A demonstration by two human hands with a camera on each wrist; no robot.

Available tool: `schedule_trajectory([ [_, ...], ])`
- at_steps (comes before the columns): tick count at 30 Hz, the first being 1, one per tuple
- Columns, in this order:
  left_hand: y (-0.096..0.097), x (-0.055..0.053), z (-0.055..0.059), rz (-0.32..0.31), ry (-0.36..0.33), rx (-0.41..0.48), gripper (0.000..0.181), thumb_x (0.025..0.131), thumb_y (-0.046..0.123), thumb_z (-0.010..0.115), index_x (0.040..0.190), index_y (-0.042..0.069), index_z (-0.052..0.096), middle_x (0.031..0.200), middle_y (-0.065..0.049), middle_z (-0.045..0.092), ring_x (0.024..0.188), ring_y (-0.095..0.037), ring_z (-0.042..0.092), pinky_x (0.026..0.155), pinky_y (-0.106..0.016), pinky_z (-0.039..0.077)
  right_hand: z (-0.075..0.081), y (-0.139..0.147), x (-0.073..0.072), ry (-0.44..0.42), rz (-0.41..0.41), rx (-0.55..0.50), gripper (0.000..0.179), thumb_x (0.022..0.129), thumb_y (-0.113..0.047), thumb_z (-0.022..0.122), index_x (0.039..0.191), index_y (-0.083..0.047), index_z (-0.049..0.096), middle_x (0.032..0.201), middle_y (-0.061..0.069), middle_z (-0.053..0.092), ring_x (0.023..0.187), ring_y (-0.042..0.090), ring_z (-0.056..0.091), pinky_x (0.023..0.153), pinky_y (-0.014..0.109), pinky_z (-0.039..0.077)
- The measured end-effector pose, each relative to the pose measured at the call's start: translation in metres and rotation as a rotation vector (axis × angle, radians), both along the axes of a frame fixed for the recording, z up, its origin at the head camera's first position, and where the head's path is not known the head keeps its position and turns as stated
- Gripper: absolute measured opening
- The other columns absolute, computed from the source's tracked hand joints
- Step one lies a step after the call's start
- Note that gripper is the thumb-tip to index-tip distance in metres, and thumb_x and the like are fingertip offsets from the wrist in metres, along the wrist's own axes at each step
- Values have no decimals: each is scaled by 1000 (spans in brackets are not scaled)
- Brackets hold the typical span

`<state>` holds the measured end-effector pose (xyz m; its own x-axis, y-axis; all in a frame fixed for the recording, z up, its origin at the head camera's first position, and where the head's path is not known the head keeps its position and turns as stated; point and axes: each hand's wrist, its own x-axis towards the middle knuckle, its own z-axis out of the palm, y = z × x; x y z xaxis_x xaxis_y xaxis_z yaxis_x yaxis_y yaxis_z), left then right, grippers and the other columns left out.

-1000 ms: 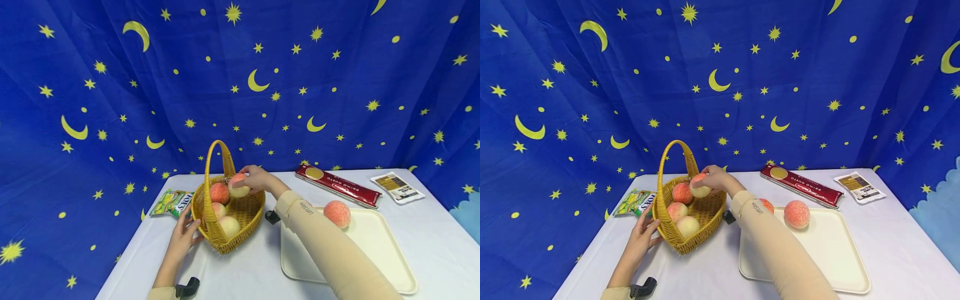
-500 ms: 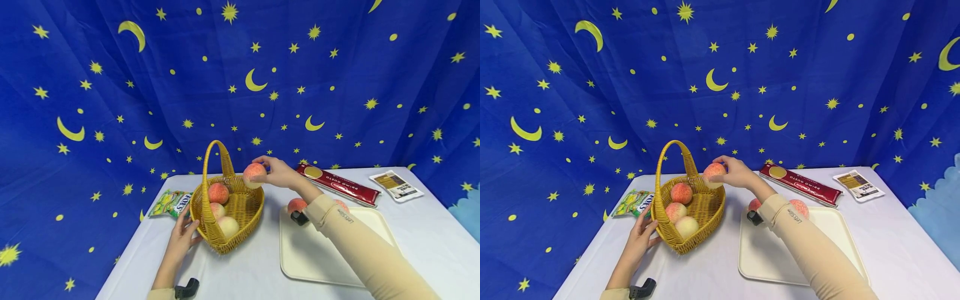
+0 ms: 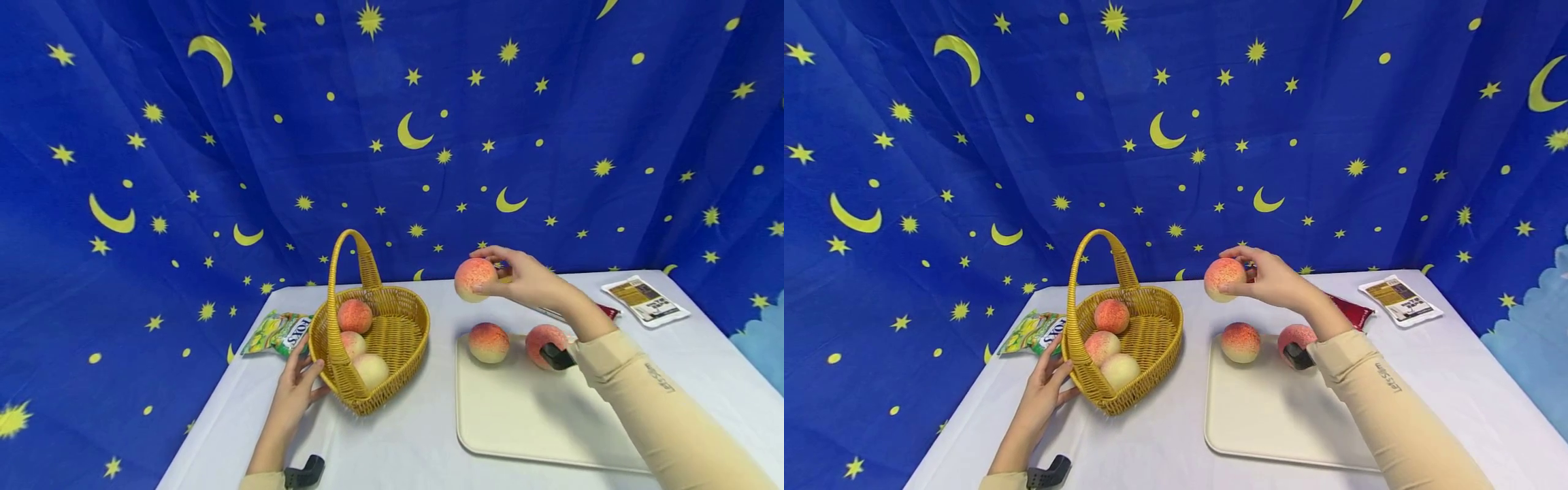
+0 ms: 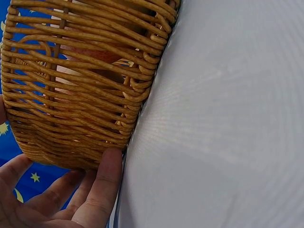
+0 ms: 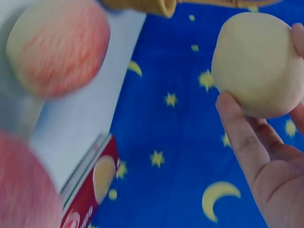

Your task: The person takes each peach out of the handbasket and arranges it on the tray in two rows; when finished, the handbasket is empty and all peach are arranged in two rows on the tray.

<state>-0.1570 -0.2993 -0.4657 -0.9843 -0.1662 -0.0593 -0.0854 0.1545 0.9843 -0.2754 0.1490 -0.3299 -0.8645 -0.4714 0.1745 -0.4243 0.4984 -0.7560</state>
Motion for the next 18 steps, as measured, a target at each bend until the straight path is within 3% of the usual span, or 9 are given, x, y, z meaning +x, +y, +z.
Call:
schedule_trajectory([
  [6, 2, -3, -1, -12, 2, -8, 71, 114, 24, 56, 174, 30, 18, 164, -27, 37, 133, -29, 61, 95, -35, 68, -4, 48, 17, 41, -52, 17, 62, 97, -27, 83, 152, -14, 57, 142, 15, 66, 109, 23, 72, 84, 21, 59],
  [11, 0, -2, 0, -9, -5, -19, 71, 114, 24, 55, 174, 30, 17, 164, -27, 37, 135, -32, 60, 96, -36, 67, -17, 81, 25, 62, -74, 3, 59, 98, -19, 80, 151, -11, 57, 142, 18, 65, 108, 4, 69, 86, 16, 60],
  [15, -2, -1, -1, -6, -7, -22, 70, 115, 26, 54, 174, 30, 17, 165, -28, 36, 136, -34, 59, 99, -41, 67, -26, 101, 32, 31, -121, 16, 60, 99, -22, 81, 151, -12, 55, 141, 13, 63, 103, -4, 67, 82, 20, 62],
  [18, 0, -2, -2, 3, -10, -20, 70, 114, 26, 55, 174, 31, 18, 165, -27, 36, 138, -36, 58, 100, -42, 67, -33, 115, 37, 31, -170, 46, 61, 98, -26, 81, 152, -13, 54, 139, 1, 61, 101, -5, 66, 81, 19, 61],
])
